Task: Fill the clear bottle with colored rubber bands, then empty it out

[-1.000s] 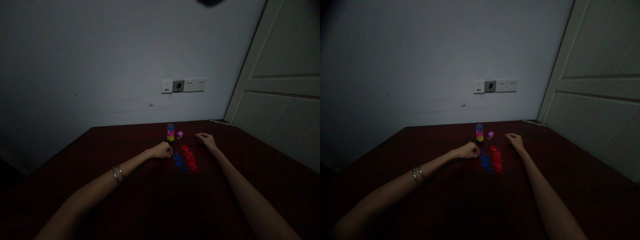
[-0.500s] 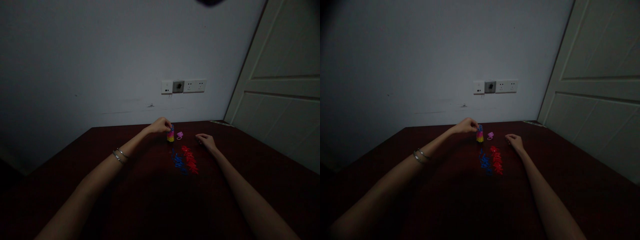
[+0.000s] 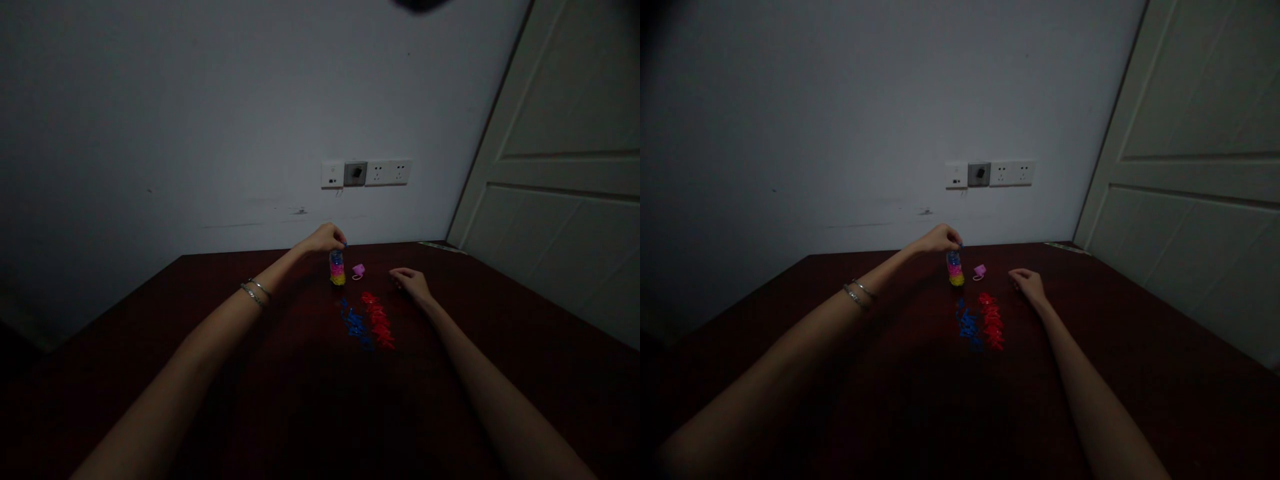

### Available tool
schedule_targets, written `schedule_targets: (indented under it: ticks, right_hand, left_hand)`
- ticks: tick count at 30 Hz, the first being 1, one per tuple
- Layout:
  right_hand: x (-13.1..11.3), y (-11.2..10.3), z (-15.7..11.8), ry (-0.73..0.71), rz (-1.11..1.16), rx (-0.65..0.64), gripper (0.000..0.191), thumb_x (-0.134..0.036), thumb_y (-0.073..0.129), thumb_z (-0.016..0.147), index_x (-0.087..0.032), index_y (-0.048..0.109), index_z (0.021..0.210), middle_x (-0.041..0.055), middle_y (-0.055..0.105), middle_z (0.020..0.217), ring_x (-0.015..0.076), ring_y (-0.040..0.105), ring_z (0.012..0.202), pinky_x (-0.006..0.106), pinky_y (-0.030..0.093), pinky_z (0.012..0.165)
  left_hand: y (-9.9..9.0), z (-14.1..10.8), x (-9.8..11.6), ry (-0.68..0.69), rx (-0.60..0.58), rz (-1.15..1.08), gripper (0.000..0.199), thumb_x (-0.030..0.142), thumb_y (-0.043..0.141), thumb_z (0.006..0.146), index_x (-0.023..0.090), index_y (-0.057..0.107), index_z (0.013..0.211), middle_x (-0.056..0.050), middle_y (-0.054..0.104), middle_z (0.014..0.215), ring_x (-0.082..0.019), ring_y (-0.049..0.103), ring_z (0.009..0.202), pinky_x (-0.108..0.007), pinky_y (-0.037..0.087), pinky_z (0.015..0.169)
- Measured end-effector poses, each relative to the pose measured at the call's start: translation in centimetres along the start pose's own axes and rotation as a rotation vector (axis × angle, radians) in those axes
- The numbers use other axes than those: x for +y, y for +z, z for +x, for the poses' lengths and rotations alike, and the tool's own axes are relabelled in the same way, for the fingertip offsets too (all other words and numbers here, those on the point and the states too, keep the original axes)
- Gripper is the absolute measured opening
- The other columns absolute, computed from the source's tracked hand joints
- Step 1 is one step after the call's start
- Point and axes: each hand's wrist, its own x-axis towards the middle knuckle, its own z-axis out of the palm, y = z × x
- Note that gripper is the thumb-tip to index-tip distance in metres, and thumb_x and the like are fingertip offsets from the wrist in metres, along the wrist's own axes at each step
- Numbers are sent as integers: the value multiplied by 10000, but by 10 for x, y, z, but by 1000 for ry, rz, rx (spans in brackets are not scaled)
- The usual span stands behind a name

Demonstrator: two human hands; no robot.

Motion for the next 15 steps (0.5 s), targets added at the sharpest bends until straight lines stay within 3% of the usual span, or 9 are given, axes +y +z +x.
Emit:
schedule_targets:
  ticks: [15]
  right_hand:
    - [2, -1, 1, -23, -18, -4, 324, -368, 657, 554, -102, 670, 739, 13, 582, 544, 86, 457, 437, 207, 355, 398]
  left_hand:
    - [0, -1, -8, 4, -77, 47, 186, 101, 575, 601, 77, 696, 741, -27, 638, 621, -87, 514, 567, -197, 384, 547]
